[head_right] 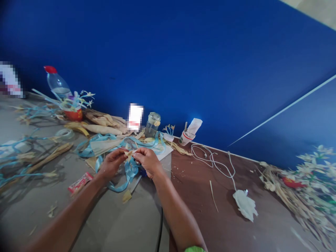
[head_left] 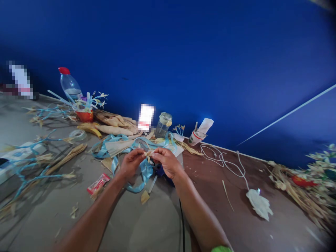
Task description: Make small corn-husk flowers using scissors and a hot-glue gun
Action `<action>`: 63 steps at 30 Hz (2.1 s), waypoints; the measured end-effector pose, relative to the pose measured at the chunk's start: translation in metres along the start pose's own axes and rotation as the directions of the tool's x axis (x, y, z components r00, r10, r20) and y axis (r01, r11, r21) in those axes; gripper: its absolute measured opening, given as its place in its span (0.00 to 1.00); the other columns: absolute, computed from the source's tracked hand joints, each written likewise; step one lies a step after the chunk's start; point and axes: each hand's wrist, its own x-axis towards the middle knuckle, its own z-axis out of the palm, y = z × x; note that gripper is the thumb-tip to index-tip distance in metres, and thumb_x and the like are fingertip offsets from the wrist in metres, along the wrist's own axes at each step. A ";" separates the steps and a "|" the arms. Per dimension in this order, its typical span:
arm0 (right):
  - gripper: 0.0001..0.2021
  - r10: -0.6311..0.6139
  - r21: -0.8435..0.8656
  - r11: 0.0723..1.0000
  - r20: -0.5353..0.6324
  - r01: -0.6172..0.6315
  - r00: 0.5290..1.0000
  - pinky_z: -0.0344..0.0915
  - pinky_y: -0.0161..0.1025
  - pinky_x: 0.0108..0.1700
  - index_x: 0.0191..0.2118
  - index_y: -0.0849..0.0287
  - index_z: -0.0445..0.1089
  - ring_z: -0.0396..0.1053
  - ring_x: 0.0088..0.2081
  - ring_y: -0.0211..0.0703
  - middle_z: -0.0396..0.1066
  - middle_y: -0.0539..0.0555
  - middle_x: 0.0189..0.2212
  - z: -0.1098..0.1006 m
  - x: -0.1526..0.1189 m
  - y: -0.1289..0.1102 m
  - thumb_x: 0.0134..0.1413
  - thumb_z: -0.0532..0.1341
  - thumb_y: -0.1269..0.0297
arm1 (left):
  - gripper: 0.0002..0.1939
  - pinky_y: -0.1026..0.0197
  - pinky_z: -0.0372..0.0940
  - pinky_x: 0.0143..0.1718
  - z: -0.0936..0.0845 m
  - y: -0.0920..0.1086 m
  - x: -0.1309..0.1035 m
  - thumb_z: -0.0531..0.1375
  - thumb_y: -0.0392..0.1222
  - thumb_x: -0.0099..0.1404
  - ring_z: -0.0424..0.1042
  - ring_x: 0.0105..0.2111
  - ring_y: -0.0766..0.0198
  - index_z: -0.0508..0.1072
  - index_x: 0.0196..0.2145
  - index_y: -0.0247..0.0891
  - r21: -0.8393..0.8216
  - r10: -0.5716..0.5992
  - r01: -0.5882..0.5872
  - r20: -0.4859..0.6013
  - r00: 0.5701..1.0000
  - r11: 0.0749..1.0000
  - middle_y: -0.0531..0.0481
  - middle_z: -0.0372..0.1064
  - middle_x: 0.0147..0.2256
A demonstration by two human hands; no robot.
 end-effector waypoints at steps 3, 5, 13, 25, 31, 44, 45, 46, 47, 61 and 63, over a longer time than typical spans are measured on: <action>0.07 0.005 0.017 1.000 0.014 -0.005 1.000 0.51 0.32 0.25 0.20 0.60 0.67 0.54 0.21 0.31 0.62 0.44 0.15 0.000 -0.001 -0.001 0.33 0.65 0.64 | 0.12 0.61 0.63 0.38 0.001 0.002 -0.002 0.69 0.47 0.47 0.69 0.32 0.62 0.77 0.28 0.38 -0.066 -0.057 0.058 0.018 0.998 0.996 0.49 0.73 0.30; 0.08 0.009 0.017 1.000 0.029 -0.010 1.000 0.51 0.32 0.26 0.20 0.60 0.67 0.55 0.21 0.31 0.62 0.44 0.16 0.000 -0.002 -0.001 0.34 0.66 0.63 | 0.14 0.59 0.64 0.41 0.002 0.003 -0.002 0.69 0.47 0.48 0.71 0.36 0.59 0.78 0.32 0.38 -0.097 -0.080 0.083 0.033 0.996 0.992 0.47 0.74 0.34; 0.06 -0.207 -0.184 0.968 -0.186 0.173 0.961 0.56 0.33 0.30 0.23 0.59 0.68 0.58 0.24 0.35 0.64 0.46 0.19 -0.001 0.006 0.011 0.41 0.61 0.62 | 0.10 0.62 0.63 0.41 -0.002 0.003 0.000 0.66 0.43 0.53 0.69 0.36 0.63 0.74 0.34 0.40 0.039 0.201 -0.199 -0.307 0.930 0.979 0.51 0.70 0.34; 0.08 -0.327 -0.330 0.923 -0.395 0.200 0.858 0.56 0.34 0.31 0.23 0.59 0.68 0.58 0.25 0.37 0.62 0.46 0.19 -0.025 0.027 0.020 0.42 0.58 0.60 | 0.17 0.61 0.66 0.37 -0.008 0.019 0.004 0.64 0.41 0.55 0.71 0.27 0.68 0.68 0.43 0.45 -0.182 0.157 -0.260 -0.444 0.882 0.948 0.53 0.72 0.34; 0.08 -0.418 -0.453 0.863 -0.391 0.224 0.820 0.56 0.34 0.31 0.23 0.59 0.67 0.58 0.25 0.37 0.62 0.46 0.19 -0.029 0.027 0.020 0.46 0.57 0.61 | 0.16 0.64 0.65 0.40 -0.014 0.013 0.007 0.64 0.39 0.55 0.69 0.32 0.69 0.69 0.43 0.44 0.090 0.363 -0.389 -0.592 0.720 0.917 0.54 0.69 0.36; 0.06 -0.714 -0.763 0.486 -0.067 0.425 0.696 0.60 0.37 0.37 0.27 0.59 0.68 0.66 0.34 0.41 0.67 0.52 0.28 0.003 0.007 0.028 0.51 0.55 0.73 | 0.06 0.57 0.65 0.43 0.019 0.004 -0.009 0.57 0.38 0.61 0.71 0.37 0.62 0.73 0.36 0.41 0.461 0.360 -0.320 0.003 0.933 0.828 0.50 0.72 0.35; 0.06 -0.714 -0.773 0.469 -0.048 0.427 0.698 0.60 0.38 0.38 0.28 0.59 0.68 0.66 0.34 0.41 0.67 0.52 0.29 0.004 0.006 0.029 0.52 0.56 0.73 | 0.06 0.58 0.65 0.43 0.018 0.004 -0.009 0.57 0.38 0.61 0.71 0.37 0.62 0.73 0.36 0.41 0.471 0.354 -0.309 -0.008 0.935 0.826 0.50 0.72 0.34; 0.06 -0.714 -0.781 0.453 -0.030 0.430 0.699 0.60 0.38 0.39 0.29 0.58 0.69 0.66 0.35 0.42 0.68 0.52 0.29 0.005 0.005 0.029 0.52 0.56 0.73 | 0.06 0.58 0.65 0.42 0.018 0.003 -0.009 0.56 0.38 0.62 0.71 0.36 0.63 0.73 0.35 0.40 0.479 0.359 -0.311 -0.008 0.933 0.821 0.50 0.72 0.34; 0.06 -0.715 -0.786 0.439 -0.012 0.435 0.699 0.60 0.39 0.39 0.29 0.58 0.69 0.67 0.35 0.42 0.68 0.52 0.29 0.006 0.004 0.029 0.53 0.56 0.73 | 0.06 0.58 0.65 0.42 0.018 0.003 -0.009 0.56 0.38 0.62 0.71 0.37 0.63 0.73 0.35 0.40 0.487 0.373 -0.324 -0.003 0.928 0.811 0.50 0.72 0.33; 0.09 -0.694 -0.776 0.420 0.060 0.471 0.718 0.59 0.41 0.44 0.33 0.56 0.74 0.68 0.38 0.42 0.71 0.52 0.32 0.011 0.000 0.030 0.55 0.57 0.73 | 0.06 0.52 0.63 0.46 0.019 0.009 -0.013 0.56 0.35 0.60 0.70 0.37 0.59 0.73 0.31 0.39 0.752 0.545 -0.356 -0.005 0.838 0.555 0.48 0.72 0.33; 0.09 -0.691 -0.779 0.419 0.059 0.466 0.721 0.59 0.41 0.44 0.33 0.56 0.74 0.68 0.38 0.42 0.71 0.52 0.32 0.011 0.000 0.031 0.56 0.57 0.73 | 0.06 0.51 0.61 0.48 0.020 0.009 -0.014 0.57 0.34 0.60 0.70 0.37 0.58 0.73 0.31 0.40 0.791 0.560 -0.349 0.009 0.829 0.503 0.48 0.73 0.32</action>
